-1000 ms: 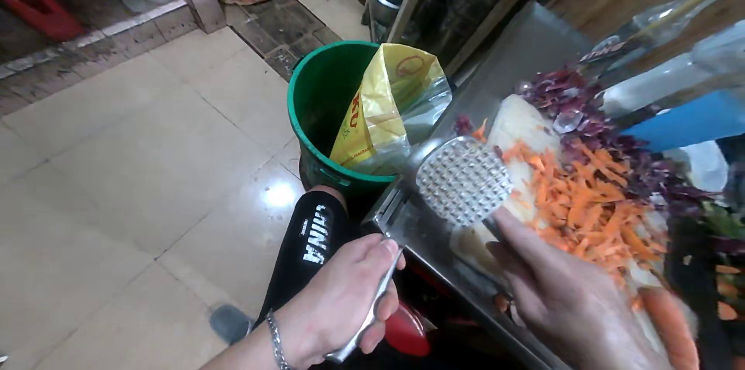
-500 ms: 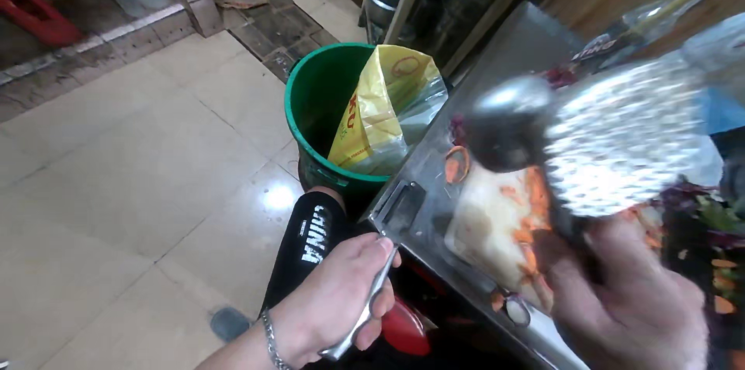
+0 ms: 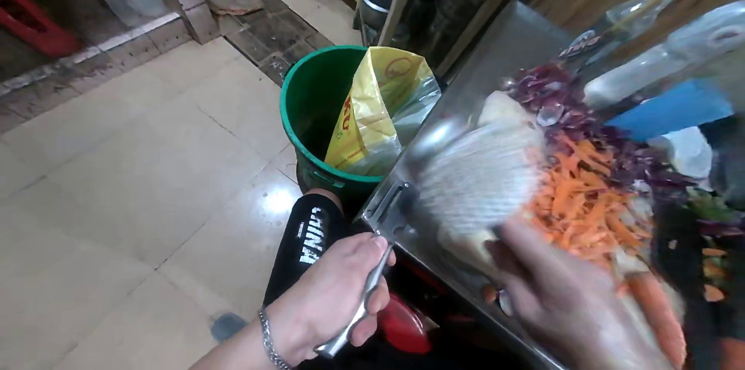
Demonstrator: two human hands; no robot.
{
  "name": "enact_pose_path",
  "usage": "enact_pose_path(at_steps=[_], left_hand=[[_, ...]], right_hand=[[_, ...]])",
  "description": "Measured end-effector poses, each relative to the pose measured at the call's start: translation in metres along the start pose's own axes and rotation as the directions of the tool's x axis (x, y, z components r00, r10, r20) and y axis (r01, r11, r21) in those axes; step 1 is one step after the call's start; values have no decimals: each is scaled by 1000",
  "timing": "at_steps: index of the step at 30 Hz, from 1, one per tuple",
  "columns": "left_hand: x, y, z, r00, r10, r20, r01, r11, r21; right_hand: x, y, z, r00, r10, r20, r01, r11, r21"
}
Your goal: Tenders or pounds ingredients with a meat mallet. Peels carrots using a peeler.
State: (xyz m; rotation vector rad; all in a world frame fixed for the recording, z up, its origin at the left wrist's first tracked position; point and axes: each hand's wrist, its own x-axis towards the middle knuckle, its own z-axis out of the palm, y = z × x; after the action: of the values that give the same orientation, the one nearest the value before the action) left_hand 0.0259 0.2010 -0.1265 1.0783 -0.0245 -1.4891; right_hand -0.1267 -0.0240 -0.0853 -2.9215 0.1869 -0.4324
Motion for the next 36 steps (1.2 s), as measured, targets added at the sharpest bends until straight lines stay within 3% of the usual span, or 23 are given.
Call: enact_pose_path(at_steps=[2, 7, 12, 16, 20, 26, 33, 36], left_hand=[[0, 2, 1, 1000, -11, -2, 11, 1000, -4], [0, 1, 2, 1000, -19, -14, 19, 1000, 4], [-1, 6, 3, 999, -32, -6, 32, 999, 11], [0, 2, 3, 1000, -31, -5, 31, 999, 12], [-1, 4, 4, 999, -37, -1, 37, 999, -3], [-2, 8, 6, 997, -79, -12, 79, 997, -26], [-1, 6, 6, 998, -61, -16, 61, 998, -24], [-2, 8, 7, 997, -75, -22, 75, 997, -17]], right_hand=[[-1, 5, 0, 999, 18, 39, -18, 1000, 1], [7, -2, -20, 981, 80, -175, -70, 996, 59], [-4, 2, 1, 999, 25, 49, -24, 1000, -16], [2, -1, -17, 997, 74, -23, -73, 997, 10], [3, -2, -13, 997, 72, 10, -72, 995, 62], [-5, 8, 11, 993, -15, 119, 15, 1000, -1], [2, 2, -8, 994, 56, -93, -49, 996, 78], [-3, 7, 2, 1000, -1, 13, 1, 1000, 24]])
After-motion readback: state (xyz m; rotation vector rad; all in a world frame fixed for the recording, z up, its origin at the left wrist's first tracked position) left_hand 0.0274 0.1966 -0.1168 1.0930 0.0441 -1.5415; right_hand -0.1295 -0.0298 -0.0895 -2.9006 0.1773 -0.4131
